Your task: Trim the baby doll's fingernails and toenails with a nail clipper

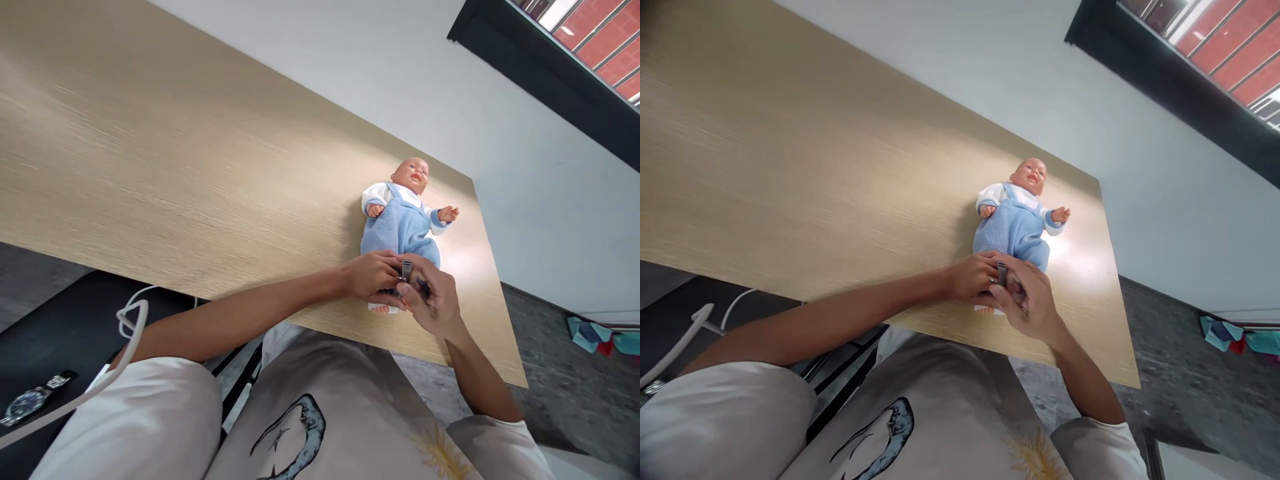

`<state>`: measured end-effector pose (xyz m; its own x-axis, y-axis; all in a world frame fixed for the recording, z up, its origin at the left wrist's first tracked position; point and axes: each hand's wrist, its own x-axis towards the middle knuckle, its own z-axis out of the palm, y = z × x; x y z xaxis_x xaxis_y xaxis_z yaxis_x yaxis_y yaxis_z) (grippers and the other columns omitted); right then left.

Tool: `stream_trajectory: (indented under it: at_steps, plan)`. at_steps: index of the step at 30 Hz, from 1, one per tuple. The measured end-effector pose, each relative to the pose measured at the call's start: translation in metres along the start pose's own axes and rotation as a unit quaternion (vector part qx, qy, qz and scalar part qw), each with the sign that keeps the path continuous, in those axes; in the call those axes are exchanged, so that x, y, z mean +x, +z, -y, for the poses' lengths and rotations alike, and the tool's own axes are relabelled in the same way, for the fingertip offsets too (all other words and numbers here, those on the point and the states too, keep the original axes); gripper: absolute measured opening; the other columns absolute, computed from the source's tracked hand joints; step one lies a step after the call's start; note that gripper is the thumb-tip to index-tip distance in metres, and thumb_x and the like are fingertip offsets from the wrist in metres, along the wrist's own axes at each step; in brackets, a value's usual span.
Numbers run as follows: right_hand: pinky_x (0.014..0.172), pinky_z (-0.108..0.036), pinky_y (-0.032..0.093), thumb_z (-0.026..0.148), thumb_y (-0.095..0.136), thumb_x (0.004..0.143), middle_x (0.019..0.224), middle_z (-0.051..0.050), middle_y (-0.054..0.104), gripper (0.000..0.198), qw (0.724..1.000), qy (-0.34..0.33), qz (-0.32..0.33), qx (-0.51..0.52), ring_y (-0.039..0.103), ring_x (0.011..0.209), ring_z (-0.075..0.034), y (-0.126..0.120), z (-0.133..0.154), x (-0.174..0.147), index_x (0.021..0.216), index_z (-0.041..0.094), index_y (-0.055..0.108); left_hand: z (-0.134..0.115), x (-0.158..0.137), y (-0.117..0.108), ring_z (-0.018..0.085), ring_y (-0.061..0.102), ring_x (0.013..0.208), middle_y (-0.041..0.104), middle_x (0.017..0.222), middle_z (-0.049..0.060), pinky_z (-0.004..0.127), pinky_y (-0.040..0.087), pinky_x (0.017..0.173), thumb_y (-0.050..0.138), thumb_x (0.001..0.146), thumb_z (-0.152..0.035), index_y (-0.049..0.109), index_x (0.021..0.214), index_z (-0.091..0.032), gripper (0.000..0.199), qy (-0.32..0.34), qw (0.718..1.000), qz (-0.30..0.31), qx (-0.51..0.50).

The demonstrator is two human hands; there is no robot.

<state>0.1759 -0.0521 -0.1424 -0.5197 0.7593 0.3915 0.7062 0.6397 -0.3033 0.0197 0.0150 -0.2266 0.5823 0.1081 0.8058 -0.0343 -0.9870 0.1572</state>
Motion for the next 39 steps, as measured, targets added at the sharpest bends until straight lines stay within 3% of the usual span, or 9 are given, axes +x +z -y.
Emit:
stream_trajectory:
  at_steps: [4, 8, 11, 14, 17, 20, 24, 30, 39]
  plan:
    - [0.072, 0.0, 0.033, 0.026, 0.054, 0.085, 0.06, 0.005, 0.045, 0.042, 0.998, -0.045, 0.001, -0.041, 0.035, 0.065, 0.012, 0.003, 0.0, 0.001, 0.125, 0.015, 0.054, 0.002, -0.003, 0.003, 0.019, 0.063, 0.093, 0.071, 0.086, 0.006, 0.036, 0.038, 0.1, 0.05, 0.098, -0.041, 0.072, 0.088, -0.015, 0.036, -0.044, 0.996, 0.082, -0.004]
    - [0.078, -0.003, 0.033, 0.03, 0.056, 0.084, 0.065, 0.004, 0.049, 0.044, 0.996, -0.07, 0.039, -0.048, 0.04, 0.07, 0.012, 0.009, -0.001, 0.001, 0.126, 0.017, 0.053, 0.003, -0.007, 0.009, 0.018, 0.059, 0.109, 0.071, 0.102, 0.001, 0.036, 0.024, 0.116, 0.051, 0.093, -0.034, 0.073, 0.095, -0.02, 0.026, -0.079, 0.983, 0.156, -0.054]
    - [0.084, -0.003, 0.035, 0.029, 0.053, 0.085, 0.075, 0.002, 0.055, 0.041, 0.995, -0.084, 0.045, -0.038, 0.043, 0.077, 0.011, 0.012, -0.002, 0.001, 0.125, 0.018, 0.054, 0.002, -0.007, 0.01, 0.018, 0.057, 0.113, 0.07, 0.109, -0.002, 0.035, 0.027, 0.113, 0.048, 0.093, -0.034, 0.072, 0.098, -0.022, 0.027, -0.096, 0.981, 0.152, -0.068]
    - [0.082, -0.003, 0.037, 0.029, 0.052, 0.085, 0.069, 0.002, 0.052, 0.042, 0.996, -0.082, 0.033, 0.005, 0.042, 0.073, 0.01, 0.014, -0.004, -0.002, 0.126, 0.017, 0.054, -0.004, -0.004, 0.007, 0.018, 0.057, 0.111, 0.07, 0.104, -0.001, 0.035, 0.029, 0.112, 0.044, 0.094, -0.035, 0.071, 0.095, -0.02, 0.031, -0.095, 0.983, 0.145, -0.062]
    - [0.066, 0.001, 0.031, 0.033, 0.05, 0.087, 0.061, 0.003, 0.044, 0.048, 0.992, -0.002, 0.037, 0.119, 0.035, 0.062, 0.012, 0.015, -0.009, -0.008, 0.131, 0.014, 0.048, -0.013, -0.001, 0.005, 0.021, 0.058, 0.105, 0.068, 0.105, 0.006, 0.04, 0.031, 0.11, 0.052, 0.087, -0.045, 0.068, 0.095, -0.015, 0.035, -0.089, 0.986, 0.14, -0.006]
    - [0.058, 0.002, 0.031, 0.047, 0.043, 0.089, 0.069, 0.001, 0.051, 0.059, 0.951, 0.113, 0.079, 0.278, 0.038, 0.059, 0.012, 0.014, -0.013, -0.011, 0.135, 0.01, 0.039, -0.021, 0.001, 0.004, 0.026, 0.056, 0.107, 0.066, 0.111, 0.011, 0.045, 0.032, 0.108, 0.064, 0.076, -0.046, 0.067, 0.1, -0.013, 0.042, -0.07, 0.986, 0.129, 0.078]
    - [0.058, 0.002, 0.038, 0.068, 0.044, 0.081, 0.078, -0.002, 0.055, 0.08, 0.883, 0.182, 0.109, 0.419, 0.048, 0.063, 0.01, 0.006, -0.015, -0.007, 0.131, 0.006, 0.036, -0.024, 0.0, 0.005, 0.026, 0.055, 0.107, 0.064, 0.113, 0.011, 0.046, 0.034, 0.102, 0.065, 0.072, -0.032, 0.066, 0.102, -0.015, 0.034, -0.04, 0.981, 0.148, 0.117]
    - [0.055, 0.001, 0.041, 0.07, 0.046, 0.078, 0.085, -0.002, 0.053, 0.084, 0.816, 0.191, 0.225, 0.497, 0.049, 0.066, 0.009, 0.004, -0.019, 0.0, 0.132, 0.006, 0.032, -0.025, -0.006, 0.011, 0.031, 0.053, 0.107, 0.064, 0.109, 0.012, 0.047, 0.039, 0.092, 0.06, 0.081, -0.031, 0.065, 0.101, -0.015, 0.025, -0.012, 0.966, 0.228, 0.123]
    - [0.059, 0.003, 0.043, 0.062, 0.048, 0.081, 0.09, -0.001, 0.052, 0.076, 0.768, 0.161, 0.256, 0.564, 0.049, 0.068, 0.011, 0.005, -0.025, 0.0, 0.132, 0.008, 0.032, -0.031, -0.004, 0.011, 0.03, 0.056, 0.102, 0.064, 0.108, 0.014, 0.046, 0.043, 0.087, 0.053, 0.086, -0.027, 0.062, 0.103, -0.013, 0.023, -0.001, 0.956, 0.252, 0.147]
